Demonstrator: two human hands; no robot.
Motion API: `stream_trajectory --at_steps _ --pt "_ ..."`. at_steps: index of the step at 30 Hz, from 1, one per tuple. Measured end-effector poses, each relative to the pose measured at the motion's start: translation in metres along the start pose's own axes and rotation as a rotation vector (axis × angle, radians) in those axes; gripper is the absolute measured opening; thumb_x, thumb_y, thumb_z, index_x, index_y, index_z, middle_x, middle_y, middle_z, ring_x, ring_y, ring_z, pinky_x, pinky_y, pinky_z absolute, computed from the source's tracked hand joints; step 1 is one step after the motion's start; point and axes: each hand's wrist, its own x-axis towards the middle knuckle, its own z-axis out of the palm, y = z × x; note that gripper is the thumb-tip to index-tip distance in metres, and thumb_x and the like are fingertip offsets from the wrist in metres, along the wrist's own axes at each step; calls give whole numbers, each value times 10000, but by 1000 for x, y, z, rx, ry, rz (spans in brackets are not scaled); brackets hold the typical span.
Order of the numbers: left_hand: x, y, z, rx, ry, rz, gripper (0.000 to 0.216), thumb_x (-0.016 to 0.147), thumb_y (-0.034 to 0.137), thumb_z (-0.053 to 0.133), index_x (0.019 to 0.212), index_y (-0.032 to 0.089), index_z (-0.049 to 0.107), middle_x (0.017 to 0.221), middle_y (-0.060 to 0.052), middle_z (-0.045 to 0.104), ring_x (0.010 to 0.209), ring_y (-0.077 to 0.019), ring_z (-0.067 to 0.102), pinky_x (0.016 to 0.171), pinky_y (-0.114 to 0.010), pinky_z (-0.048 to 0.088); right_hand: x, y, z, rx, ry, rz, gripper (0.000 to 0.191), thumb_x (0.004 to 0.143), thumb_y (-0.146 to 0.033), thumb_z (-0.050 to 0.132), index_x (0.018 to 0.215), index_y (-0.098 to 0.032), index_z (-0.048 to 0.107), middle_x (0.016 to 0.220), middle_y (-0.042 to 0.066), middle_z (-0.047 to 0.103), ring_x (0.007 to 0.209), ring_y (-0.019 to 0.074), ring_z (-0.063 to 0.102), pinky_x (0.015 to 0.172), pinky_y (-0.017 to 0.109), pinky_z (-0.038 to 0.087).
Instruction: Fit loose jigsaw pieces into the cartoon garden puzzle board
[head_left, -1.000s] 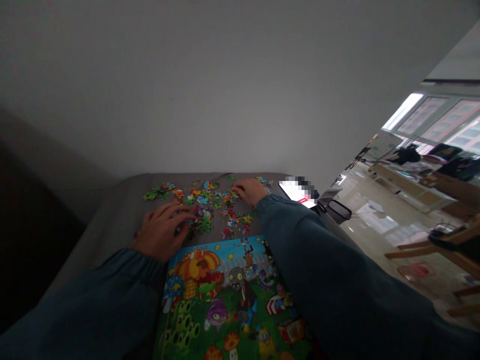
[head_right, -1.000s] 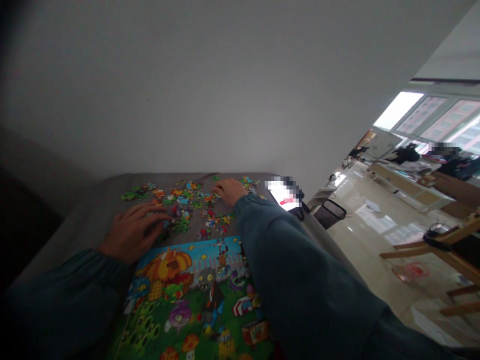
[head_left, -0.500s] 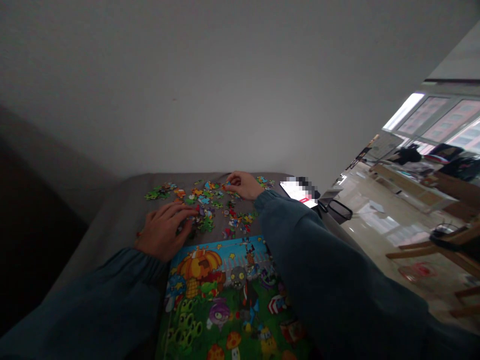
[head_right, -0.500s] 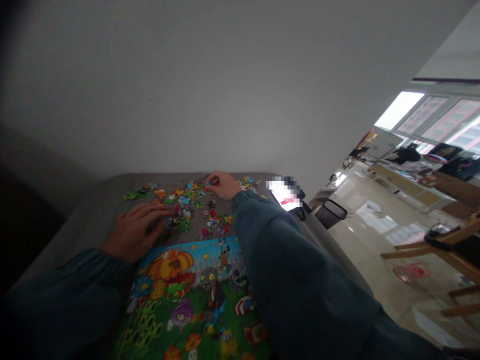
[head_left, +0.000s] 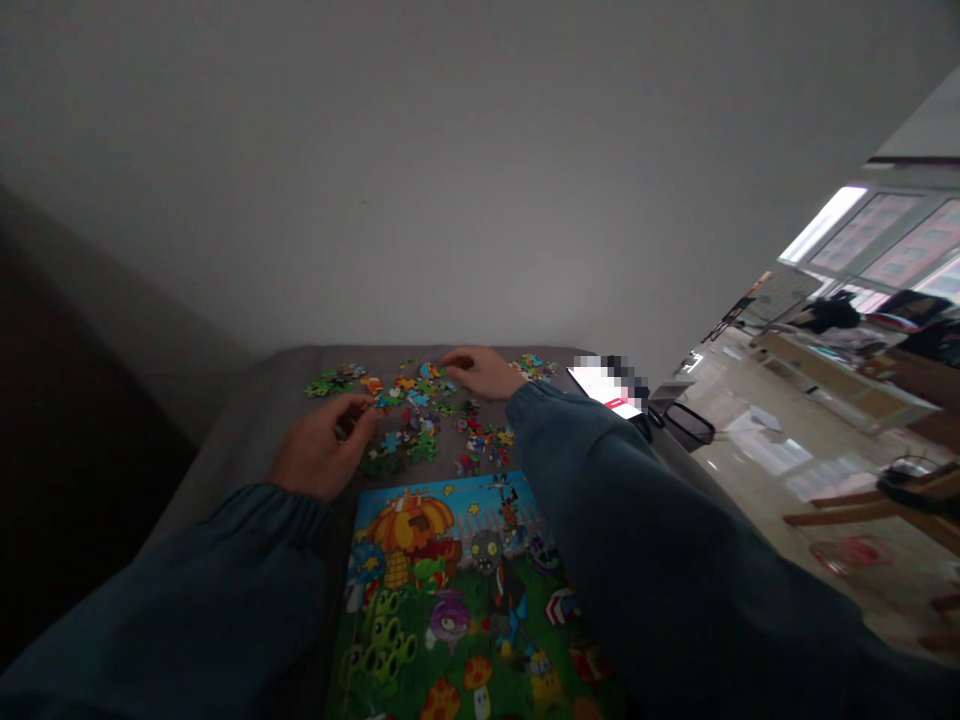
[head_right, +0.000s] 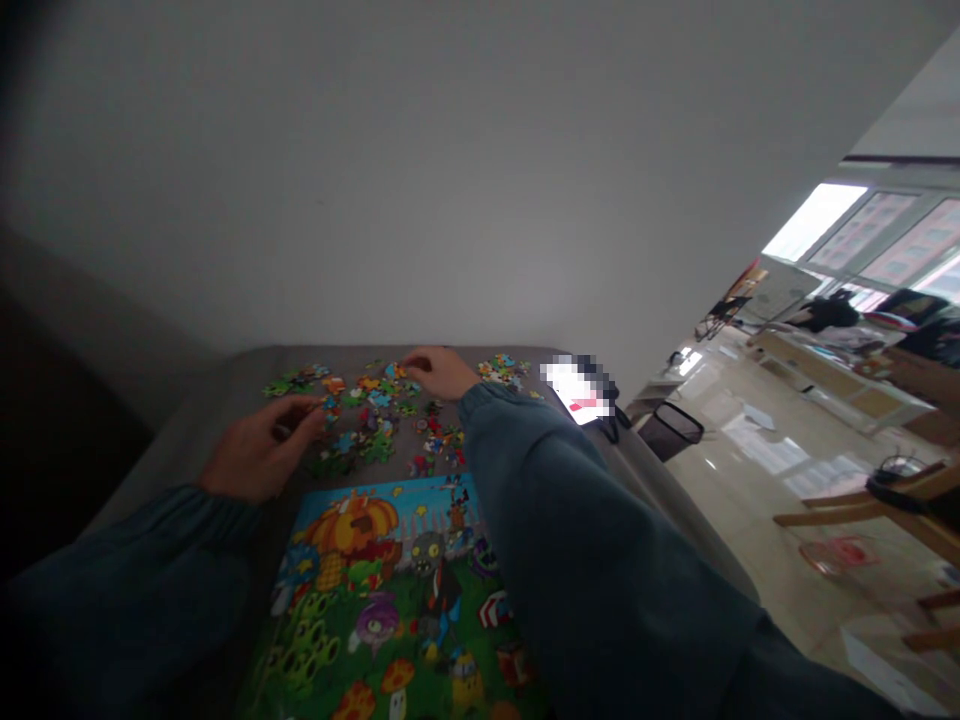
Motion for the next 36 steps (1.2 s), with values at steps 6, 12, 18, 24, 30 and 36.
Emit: stream_trajectory --at_steps 6,12,18,24,30,36 --pt "9 -14 -15 89 155 -14 445 811 528 497 969 175 716 898 -81 653 788 -234 621 752 -358 498 22 6 17 -171 31 -25 344 929 -122 636 1268 -160 684 1346 124 666 1264 205 601 1130 368 410" --pt "13 -26 -21 131 238 -29 408 861 503 497 965 176 717 969 -98 615 797 -251 623 803 -415 507 29 -3 33 -276 -9 -54 216 891 -92 662 1041 -207 766 1159 82 745 1184 243 633 1109 416 422" --pt "12 -27 -22 133 236 -7 391 885 489 510 986 173 718 1017 -88 644 795 -231 638 822 -400 524 22 -22 23 -229 44 -64 219 885 -20 595 1029 -132 718 1032 92 730 994 191 649 966 342 488" --pt "10 -25 -18 130 227 5 370 910 468 492 979 179 712 1010 -73 661 861 -210 644 868 -360 528 -49 -63 29 151 -196 -138 190 928 -176 651 1110 -178 705 925 24 723 773 130 648 745 270 539" --pt "6 -22 -16 168 199 28 374 932 453 476 990 171 715 990 -31 656 916 -182 641 910 -319 509 -116 -88 52 337 -451 26 244 902 -186 698 1145 -164 695 982 46 739 784 136 673 720 275 558" --pt "2 -19 -19 208 162 48 471 932 490 431 1034 128 714 1015 24 660 890 -133 636 772 -250 495 -139 -100 47 -125 -309 -436 275 978 -179 572 1226 -128 681 1235 123 684 1134 232 624 1029 404 491"
